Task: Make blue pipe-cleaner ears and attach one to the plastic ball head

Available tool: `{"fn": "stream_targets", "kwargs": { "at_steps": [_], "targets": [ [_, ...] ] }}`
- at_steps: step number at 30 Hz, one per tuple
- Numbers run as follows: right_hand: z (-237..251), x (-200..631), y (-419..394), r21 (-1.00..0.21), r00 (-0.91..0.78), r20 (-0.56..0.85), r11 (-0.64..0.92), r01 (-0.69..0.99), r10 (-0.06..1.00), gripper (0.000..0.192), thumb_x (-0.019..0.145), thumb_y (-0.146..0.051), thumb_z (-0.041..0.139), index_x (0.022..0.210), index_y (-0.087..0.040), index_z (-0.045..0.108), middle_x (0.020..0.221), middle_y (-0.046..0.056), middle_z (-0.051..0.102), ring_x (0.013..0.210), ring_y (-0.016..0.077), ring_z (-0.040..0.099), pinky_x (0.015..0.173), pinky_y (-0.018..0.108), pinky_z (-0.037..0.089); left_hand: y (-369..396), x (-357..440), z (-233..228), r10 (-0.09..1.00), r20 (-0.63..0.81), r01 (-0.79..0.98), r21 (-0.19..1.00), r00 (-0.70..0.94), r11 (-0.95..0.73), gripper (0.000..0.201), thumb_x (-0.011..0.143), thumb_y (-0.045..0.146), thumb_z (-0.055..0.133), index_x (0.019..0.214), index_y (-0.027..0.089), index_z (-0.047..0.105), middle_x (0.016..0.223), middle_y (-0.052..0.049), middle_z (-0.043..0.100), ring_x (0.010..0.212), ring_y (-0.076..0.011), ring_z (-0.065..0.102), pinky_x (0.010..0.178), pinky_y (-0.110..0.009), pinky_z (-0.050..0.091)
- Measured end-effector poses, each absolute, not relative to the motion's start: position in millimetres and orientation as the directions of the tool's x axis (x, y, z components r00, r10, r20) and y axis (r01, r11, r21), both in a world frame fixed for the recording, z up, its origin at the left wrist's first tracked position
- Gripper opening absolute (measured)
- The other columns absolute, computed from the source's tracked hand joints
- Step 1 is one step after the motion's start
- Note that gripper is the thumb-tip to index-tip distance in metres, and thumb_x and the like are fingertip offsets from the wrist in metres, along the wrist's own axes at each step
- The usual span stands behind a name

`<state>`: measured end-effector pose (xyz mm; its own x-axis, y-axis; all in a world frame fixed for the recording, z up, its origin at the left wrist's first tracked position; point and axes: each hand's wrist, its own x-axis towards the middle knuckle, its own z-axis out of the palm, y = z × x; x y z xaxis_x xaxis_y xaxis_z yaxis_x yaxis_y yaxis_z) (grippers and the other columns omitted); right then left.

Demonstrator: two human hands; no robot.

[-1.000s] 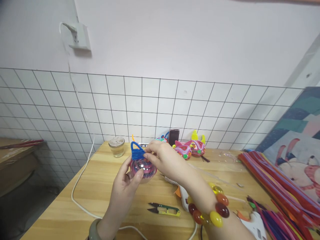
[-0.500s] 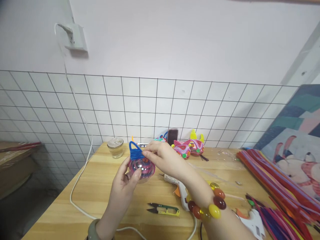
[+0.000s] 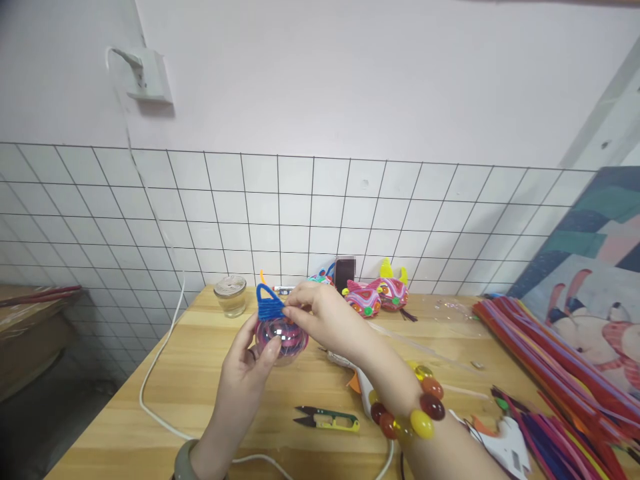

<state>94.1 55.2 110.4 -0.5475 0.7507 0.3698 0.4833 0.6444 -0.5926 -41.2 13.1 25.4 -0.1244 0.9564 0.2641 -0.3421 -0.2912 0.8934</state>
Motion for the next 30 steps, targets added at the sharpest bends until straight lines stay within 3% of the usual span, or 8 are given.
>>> {"fn": "stream_targets", "kwargs": {
  "at_steps": [14,24,30],
  "targets": [
    [113.7,90.4,53.5,-0.53,-0.559,0.399,0.681,0.506,0.727,0.016,0.081,-0.014,0.051,0.07,-0.016,0.063,0.077,0.003,0.06,0.074,0.014,0.057,0.068,0.025,0.044,13.7,-41.8,28.0,0.952,0.261,-0.339,0.891,-0.162,-0.302,0.051,0.071,0.029,0.063,0.119,0.02,0.048,0.115,-0.009,0.06,0.102,-0.0228,0.057,0.086,-0.032,0.046],
    [127.7,81.9,67.2,-0.484,-0.627,0.242,0.652,0.583,0.741,0.019,0.079,-0.015,0.05,0.076,-0.015,0.069,0.078,0.004,0.068,0.073,0.0151,0.059,0.064,0.024,0.043,18.4,-42.9,24.6,0.981,0.141,-0.395,0.9,-0.136,-0.184,0.047,0.074,0.035,0.06,0.117,0.023,0.045,0.113,-0.008,0.059,0.102,-0.0235,0.056,0.083,-0.036,0.048],
    [129.4,75.0,74.6,-0.438,-0.625,0.181,0.631,0.64,0.76,0.018,0.077,-0.013,0.052,0.068,-0.012,0.068,0.073,0.006,0.067,0.066,0.014,0.058,0.059,0.022,0.042,19.4,-40.0,25.2,0.989,0.043,-0.464,0.88,-0.143,-0.105,0.047,0.072,0.038,0.061,0.114,0.024,0.044,0.11,-0.008,0.06,0.098,-0.0234,0.058,0.077,-0.036,0.051]
  ]
}}
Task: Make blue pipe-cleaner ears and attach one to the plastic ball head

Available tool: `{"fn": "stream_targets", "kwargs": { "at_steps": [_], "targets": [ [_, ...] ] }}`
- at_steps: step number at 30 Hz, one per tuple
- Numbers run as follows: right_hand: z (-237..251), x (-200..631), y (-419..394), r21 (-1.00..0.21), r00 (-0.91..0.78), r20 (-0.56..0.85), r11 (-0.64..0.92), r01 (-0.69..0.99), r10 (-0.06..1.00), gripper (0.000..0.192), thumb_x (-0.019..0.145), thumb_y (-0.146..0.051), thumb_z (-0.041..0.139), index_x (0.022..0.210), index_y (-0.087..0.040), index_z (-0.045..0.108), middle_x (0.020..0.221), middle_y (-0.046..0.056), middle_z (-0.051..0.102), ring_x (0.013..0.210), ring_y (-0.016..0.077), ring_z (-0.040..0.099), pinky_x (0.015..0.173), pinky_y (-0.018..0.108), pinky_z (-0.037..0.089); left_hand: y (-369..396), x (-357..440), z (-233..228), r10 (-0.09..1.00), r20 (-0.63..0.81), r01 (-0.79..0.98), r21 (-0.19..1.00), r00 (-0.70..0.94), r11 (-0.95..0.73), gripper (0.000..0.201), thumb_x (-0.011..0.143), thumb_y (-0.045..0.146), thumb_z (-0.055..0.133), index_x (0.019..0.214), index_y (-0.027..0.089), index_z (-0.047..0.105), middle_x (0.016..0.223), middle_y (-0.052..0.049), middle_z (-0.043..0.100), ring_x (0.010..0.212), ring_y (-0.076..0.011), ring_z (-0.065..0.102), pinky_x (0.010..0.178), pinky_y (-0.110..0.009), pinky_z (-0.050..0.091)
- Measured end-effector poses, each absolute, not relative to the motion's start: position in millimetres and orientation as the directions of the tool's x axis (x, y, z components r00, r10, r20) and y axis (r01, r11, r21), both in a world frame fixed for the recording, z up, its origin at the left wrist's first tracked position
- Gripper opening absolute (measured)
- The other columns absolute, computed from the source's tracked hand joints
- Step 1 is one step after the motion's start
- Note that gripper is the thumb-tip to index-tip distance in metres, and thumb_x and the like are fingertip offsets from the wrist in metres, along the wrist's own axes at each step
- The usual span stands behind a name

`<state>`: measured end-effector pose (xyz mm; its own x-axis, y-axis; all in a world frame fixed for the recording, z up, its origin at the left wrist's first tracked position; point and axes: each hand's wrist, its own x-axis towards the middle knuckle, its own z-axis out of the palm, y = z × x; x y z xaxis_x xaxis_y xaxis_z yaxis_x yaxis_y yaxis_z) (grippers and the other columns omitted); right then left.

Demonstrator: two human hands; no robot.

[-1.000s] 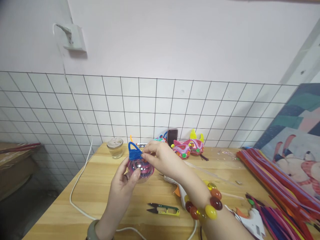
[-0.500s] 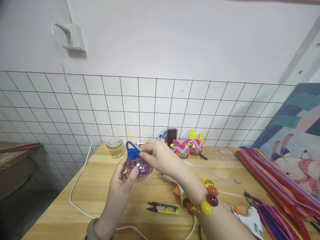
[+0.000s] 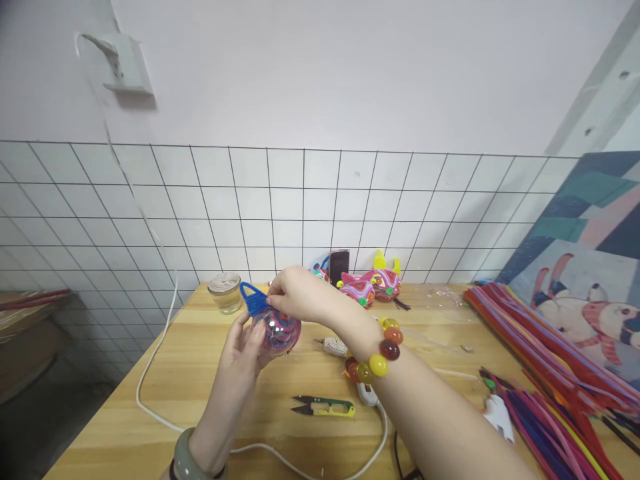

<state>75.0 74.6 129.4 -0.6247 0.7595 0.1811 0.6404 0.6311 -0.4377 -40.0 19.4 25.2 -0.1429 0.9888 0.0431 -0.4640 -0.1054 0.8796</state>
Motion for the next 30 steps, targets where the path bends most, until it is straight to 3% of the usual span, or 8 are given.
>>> {"fn": "stream_targets", "kwargs": {
  "at_steps": [5,11,16,30],
  "targets": [
    [127.2,73.7,79.3,-0.422,-0.638,0.16,0.636,0.646,0.753,0.017,0.076,-0.015,0.052,0.07,-0.012,0.067,0.073,0.006,0.067,0.066,0.0141,0.057,0.059,0.022,0.041,18.4,-38.8,24.0,0.991,0.03,-0.504,0.859,-0.127,-0.091,0.048,0.073,0.036,0.061,0.116,0.025,0.043,0.109,-0.007,0.06,0.099,-0.0222,0.058,0.08,-0.037,0.049],
    [128.3,75.8,80.0,-0.421,-0.672,0.132,0.655,0.627,0.728,0.016,0.076,-0.015,0.053,0.071,-0.013,0.067,0.076,0.005,0.066,0.069,0.0145,0.057,0.062,0.022,0.041,16.4,-39.1,28.2,0.998,0.036,-0.587,0.807,-0.048,-0.057,0.057,0.072,0.029,0.065,0.123,0.026,0.04,0.12,-0.01,0.053,0.108,-0.0237,0.052,0.089,-0.037,0.044],
    [128.8,74.7,81.4,-0.417,-0.701,0.114,0.674,0.61,0.704,0.02,0.076,-0.015,0.052,0.062,-0.013,0.065,0.07,0.004,0.064,0.064,0.0134,0.056,0.06,0.022,0.04,14.0,-41.3,33.6,0.999,0.05,-0.631,0.775,0.019,-0.027,0.055,0.073,0.028,0.064,0.123,0.027,0.043,0.121,-0.009,0.054,0.107,-0.0249,0.053,0.087,-0.037,0.045],
    [125.7,72.7,83.1,-0.421,-0.694,0.123,0.671,0.61,0.709,0.017,0.076,-0.015,0.053,0.067,-0.015,0.067,0.067,0.002,0.063,0.063,0.0145,0.054,0.058,0.023,0.039,13.9,-40.9,35.0,1.0,-0.007,-0.634,0.773,-0.006,0.001,0.052,0.065,0.033,0.07,0.114,0.024,0.054,0.107,-0.01,0.062,0.093,-0.0245,0.06,0.076,-0.035,0.049]
  ]
}}
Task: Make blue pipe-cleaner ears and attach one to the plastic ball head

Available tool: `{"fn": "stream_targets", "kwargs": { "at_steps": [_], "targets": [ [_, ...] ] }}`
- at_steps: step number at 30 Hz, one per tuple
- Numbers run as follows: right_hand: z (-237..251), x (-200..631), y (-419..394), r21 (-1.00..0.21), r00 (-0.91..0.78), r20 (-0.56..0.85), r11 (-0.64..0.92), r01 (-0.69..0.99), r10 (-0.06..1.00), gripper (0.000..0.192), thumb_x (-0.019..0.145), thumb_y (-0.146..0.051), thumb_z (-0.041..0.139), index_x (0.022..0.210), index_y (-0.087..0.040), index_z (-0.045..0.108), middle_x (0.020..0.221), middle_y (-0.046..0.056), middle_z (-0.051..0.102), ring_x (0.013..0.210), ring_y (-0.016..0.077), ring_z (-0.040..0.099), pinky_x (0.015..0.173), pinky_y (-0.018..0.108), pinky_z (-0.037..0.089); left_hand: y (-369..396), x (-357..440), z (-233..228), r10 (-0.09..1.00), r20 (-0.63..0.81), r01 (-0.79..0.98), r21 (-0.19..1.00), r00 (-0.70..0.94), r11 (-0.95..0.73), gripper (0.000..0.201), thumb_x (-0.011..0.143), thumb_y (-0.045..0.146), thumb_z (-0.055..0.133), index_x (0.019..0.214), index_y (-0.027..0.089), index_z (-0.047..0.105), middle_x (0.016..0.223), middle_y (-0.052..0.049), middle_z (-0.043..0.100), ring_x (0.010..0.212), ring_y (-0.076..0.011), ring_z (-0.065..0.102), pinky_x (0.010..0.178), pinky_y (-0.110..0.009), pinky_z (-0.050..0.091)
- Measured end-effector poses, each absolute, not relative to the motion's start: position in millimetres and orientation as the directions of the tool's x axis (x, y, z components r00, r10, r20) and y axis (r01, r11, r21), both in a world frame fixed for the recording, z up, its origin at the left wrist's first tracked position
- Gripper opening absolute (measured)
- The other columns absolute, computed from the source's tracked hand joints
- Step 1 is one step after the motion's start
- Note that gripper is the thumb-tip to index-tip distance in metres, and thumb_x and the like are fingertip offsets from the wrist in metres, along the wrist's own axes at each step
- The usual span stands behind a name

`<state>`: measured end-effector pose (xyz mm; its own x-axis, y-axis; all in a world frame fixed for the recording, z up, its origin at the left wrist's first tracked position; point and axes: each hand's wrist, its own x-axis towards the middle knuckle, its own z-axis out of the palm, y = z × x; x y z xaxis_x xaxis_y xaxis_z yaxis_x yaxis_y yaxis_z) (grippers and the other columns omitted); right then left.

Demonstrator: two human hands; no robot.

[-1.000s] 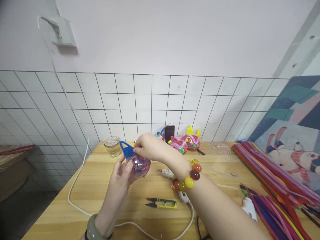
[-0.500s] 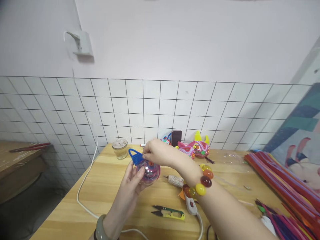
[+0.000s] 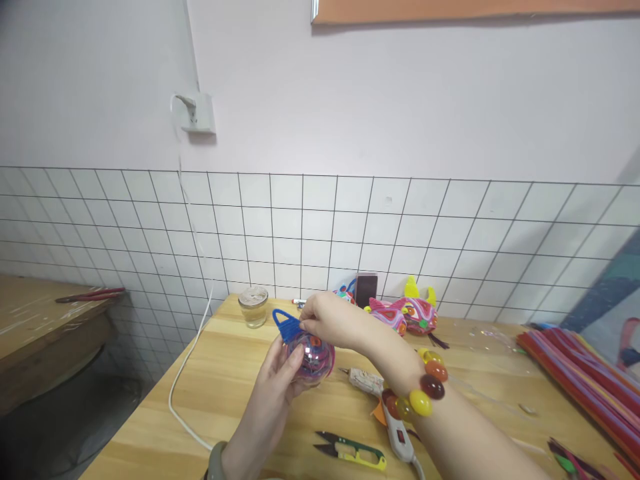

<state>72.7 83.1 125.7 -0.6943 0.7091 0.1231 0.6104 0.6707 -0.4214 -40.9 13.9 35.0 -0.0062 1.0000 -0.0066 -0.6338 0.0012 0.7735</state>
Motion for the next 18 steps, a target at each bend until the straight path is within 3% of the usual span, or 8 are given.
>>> {"fn": "stream_targets", "kwargs": {
  "at_steps": [9,18],
  "targets": [
    [129.7,69.8,80.2,-0.388,-0.706,0.126,0.689,0.612,0.697,0.021,0.077,-0.017,0.05,0.06,-0.014,0.063,0.069,0.003,0.062,0.064,0.014,0.054,0.059,0.023,0.039,10.7,-42.1,36.4,0.999,0.038,-0.627,0.779,0.007,-0.025,0.05,0.071,0.032,0.065,0.118,0.024,0.049,0.114,-0.011,0.058,0.098,-0.0243,0.058,0.078,-0.036,0.049],
    [132.7,67.7,80.0,-0.368,-0.693,0.136,0.685,0.629,0.708,0.016,0.074,-0.014,0.054,0.069,-0.016,0.069,0.065,0.003,0.065,0.062,0.015,0.055,0.056,0.023,0.039,12.2,-43.6,35.3,0.999,0.041,-0.626,0.779,-0.01,-0.038,0.046,0.069,0.03,0.067,0.113,0.024,0.052,0.117,-0.009,0.058,0.102,-0.0242,0.057,0.08,-0.033,0.049]
  ]
}}
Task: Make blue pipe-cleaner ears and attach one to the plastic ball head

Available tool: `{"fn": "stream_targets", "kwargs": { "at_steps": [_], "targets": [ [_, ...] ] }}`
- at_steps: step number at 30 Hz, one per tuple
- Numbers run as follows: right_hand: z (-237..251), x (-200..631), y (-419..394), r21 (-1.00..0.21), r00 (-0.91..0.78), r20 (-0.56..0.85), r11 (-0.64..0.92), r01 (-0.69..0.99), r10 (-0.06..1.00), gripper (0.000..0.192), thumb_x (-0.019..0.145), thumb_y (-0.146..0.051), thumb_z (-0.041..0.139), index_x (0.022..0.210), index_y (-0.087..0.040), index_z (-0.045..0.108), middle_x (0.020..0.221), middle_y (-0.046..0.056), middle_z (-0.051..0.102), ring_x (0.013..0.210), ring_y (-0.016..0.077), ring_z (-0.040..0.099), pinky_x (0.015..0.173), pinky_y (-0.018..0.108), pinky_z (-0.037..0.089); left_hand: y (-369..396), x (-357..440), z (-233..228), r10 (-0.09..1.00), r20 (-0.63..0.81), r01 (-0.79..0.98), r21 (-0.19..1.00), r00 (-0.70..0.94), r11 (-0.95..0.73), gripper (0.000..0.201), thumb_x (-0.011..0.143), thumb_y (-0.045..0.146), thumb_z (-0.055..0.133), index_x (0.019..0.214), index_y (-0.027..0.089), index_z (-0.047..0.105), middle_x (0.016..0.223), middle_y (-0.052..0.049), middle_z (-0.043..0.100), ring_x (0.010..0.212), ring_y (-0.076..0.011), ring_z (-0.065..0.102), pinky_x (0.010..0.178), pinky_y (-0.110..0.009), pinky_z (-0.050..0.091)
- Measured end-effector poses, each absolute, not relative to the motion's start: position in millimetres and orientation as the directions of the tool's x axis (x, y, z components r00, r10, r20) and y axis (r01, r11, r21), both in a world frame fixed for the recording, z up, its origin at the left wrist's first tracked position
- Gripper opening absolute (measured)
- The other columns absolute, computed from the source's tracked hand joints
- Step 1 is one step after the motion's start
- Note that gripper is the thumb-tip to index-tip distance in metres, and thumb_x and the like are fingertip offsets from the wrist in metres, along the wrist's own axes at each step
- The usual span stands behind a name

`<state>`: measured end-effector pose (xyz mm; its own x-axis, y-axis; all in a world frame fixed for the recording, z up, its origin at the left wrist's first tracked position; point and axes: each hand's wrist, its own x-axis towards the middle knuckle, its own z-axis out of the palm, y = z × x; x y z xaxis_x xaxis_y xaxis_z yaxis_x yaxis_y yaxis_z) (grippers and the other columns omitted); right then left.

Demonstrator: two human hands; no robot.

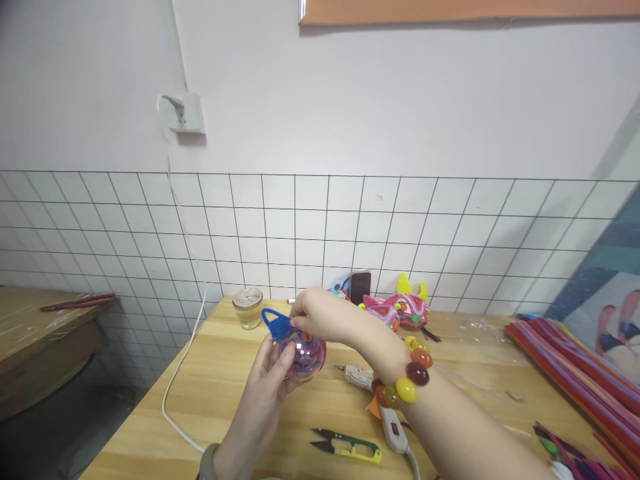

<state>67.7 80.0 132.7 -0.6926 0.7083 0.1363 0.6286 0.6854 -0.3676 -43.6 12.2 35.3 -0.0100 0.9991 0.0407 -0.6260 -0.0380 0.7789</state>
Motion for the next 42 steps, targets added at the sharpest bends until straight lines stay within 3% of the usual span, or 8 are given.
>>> {"fn": "stream_targets", "kwargs": {
  "at_steps": [8,25,34,42],
  "targets": [
    [132.1,66.7,83.0,-0.333,-0.73,0.133,0.724,0.604,0.67,0.017,0.075,-0.015,0.053,0.067,-0.014,0.068,0.069,0.005,0.065,0.065,0.0153,0.056,0.059,0.023,0.041,10.3,-46.8,39.7,0.993,0.093,-0.699,0.715,0.075,-0.014,0.041,0.083,0.039,0.047,0.122,0.026,0.043,0.118,-0.01,0.057,0.103,-0.0238,0.056,0.081,-0.038,0.048],
    [128.1,67.2,82.6,-0.348,-0.735,0.177,0.74,0.576,0.655,0.018,0.076,-0.015,0.054,0.064,-0.015,0.068,0.071,0.004,0.066,0.062,0.0136,0.056,0.056,0.022,0.039,16.5,-48.9,32.1,0.995,0.065,-0.736,0.677,0.074,0.01,0.037,0.084,0.035,0.047,0.119,0.023,0.046,0.117,-0.01,0.057,0.1,-0.0266,0.057,0.084,-0.049,0.045],
    [122.7,66.4,82.4,-0.387,-0.728,0.227,0.746,0.542,0.647,0.02,0.075,-0.013,0.054,0.061,-0.016,0.067,0.07,0.003,0.066,0.066,0.0144,0.058,0.059,0.023,0.04,17.7,-49.1,27.1,0.995,0.09,-0.749,0.663,0.052,-0.021,0.037,0.085,0.034,0.046,0.121,0.024,0.045,0.119,-0.011,0.056,0.099,-0.026,0.058,0.085,-0.047,0.045],
    [122.1,70.2,82.0,-0.462,-0.717,0.24,0.727,0.508,0.654,0.02,0.078,-0.013,0.051,0.071,-0.016,0.069,0.077,0.003,0.068,0.072,0.0156,0.06,0.065,0.024,0.044,21.6,-48.9,23.6,0.998,0.062,-0.734,0.678,0.027,-0.022,0.039,0.084,0.034,0.048,0.121,0.023,0.045,0.116,-0.011,0.058,0.1,-0.0258,0.057,0.085,-0.047,0.045]
  ]
}}
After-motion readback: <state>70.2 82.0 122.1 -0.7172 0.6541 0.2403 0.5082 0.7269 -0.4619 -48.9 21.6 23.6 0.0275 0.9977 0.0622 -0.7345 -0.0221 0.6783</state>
